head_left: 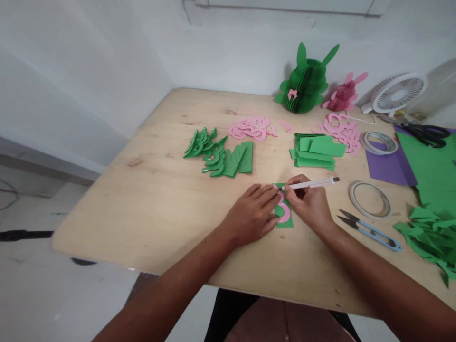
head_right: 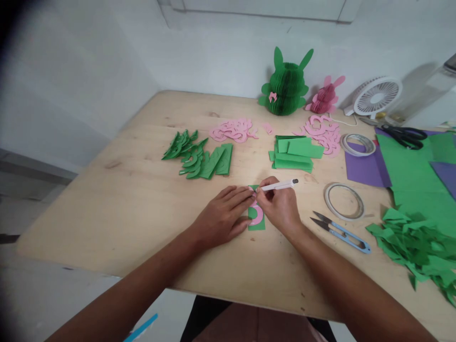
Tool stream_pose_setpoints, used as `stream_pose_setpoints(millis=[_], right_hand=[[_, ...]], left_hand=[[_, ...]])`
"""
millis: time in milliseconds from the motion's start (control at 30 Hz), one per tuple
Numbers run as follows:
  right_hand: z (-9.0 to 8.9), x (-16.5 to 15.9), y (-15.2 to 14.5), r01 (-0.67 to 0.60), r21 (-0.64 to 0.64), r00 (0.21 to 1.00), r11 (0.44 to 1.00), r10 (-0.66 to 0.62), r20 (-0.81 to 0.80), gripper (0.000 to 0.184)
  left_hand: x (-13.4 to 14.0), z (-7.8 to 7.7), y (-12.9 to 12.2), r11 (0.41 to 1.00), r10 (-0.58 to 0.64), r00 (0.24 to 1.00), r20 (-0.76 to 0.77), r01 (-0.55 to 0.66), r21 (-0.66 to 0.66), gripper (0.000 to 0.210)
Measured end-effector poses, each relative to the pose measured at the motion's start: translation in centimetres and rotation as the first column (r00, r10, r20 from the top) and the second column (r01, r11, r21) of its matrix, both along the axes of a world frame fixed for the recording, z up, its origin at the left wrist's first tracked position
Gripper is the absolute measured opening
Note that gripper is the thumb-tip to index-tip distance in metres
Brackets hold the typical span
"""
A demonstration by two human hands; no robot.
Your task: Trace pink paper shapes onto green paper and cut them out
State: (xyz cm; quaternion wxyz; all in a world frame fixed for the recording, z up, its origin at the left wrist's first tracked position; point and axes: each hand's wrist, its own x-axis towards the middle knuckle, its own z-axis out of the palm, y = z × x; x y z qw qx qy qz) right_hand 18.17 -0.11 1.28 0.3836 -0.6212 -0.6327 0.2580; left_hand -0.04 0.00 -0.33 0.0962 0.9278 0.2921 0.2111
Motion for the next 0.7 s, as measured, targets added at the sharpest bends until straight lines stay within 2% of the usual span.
stream_pose_setpoints(millis=[700], right_hand=[[0.09,0.13,0.02,0.001,-0.002,1.000,1.000,-0.001,0.029,0.008]], left_hand=[[0.02,-0.14,-0.01,1.000,0.003,1.000,-0.004,-0.003,0.010,0.042]])
